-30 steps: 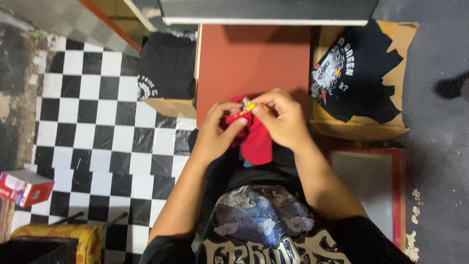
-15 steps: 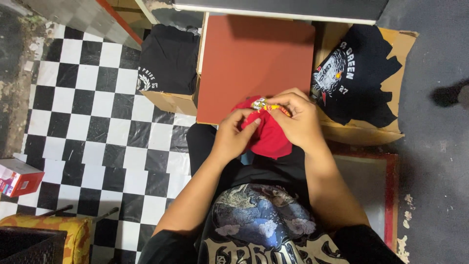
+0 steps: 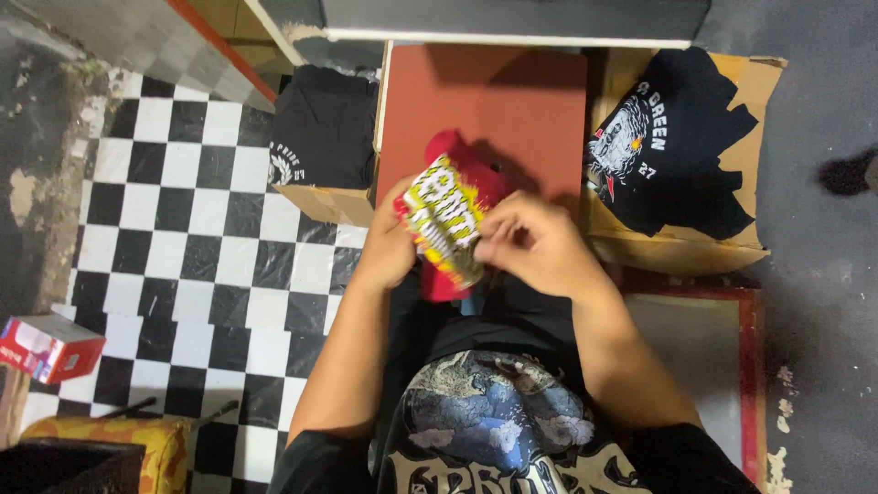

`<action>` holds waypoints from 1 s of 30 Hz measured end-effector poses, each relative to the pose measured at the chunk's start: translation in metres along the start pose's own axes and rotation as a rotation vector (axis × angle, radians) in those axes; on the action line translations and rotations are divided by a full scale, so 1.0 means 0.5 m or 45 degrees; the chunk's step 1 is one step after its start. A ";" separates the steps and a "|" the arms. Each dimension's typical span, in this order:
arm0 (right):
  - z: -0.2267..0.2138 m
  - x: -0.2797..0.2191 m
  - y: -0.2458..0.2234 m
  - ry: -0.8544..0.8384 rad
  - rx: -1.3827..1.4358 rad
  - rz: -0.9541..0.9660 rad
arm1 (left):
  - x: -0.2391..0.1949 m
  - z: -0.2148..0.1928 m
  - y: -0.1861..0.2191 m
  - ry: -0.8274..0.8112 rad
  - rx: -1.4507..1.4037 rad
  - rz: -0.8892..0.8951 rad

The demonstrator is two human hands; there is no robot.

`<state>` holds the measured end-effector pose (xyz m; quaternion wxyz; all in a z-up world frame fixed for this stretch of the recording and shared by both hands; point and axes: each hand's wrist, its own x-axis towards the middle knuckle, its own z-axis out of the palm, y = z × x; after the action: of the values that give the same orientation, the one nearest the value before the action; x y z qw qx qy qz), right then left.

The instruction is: Aligning and preparing t-shirts on a heat press machine for garment decoration

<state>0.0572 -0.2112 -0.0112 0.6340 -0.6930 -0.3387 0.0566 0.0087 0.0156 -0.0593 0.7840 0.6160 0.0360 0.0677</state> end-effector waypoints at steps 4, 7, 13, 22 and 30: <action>-0.006 0.018 0.033 0.251 -0.307 0.085 | 0.009 -0.003 -0.009 -0.010 -0.019 -0.003; 0.000 0.026 0.044 0.115 -0.242 0.154 | 0.013 -0.010 -0.009 0.010 -0.046 0.006; 0.000 0.024 0.128 0.442 -0.162 0.146 | 0.001 -0.020 -0.012 0.068 -0.105 -0.002; -0.018 0.058 0.082 0.420 0.059 0.134 | -0.022 -0.040 0.029 -0.419 0.233 -0.173; 0.032 0.081 0.078 0.335 0.195 0.121 | -0.021 0.032 -0.010 -0.169 0.192 -0.079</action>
<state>0.0954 -0.1747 -0.0358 0.7204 -0.6593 -0.2145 0.0209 0.0010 -0.0024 -0.0606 0.7377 0.6751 0.0080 -0.0003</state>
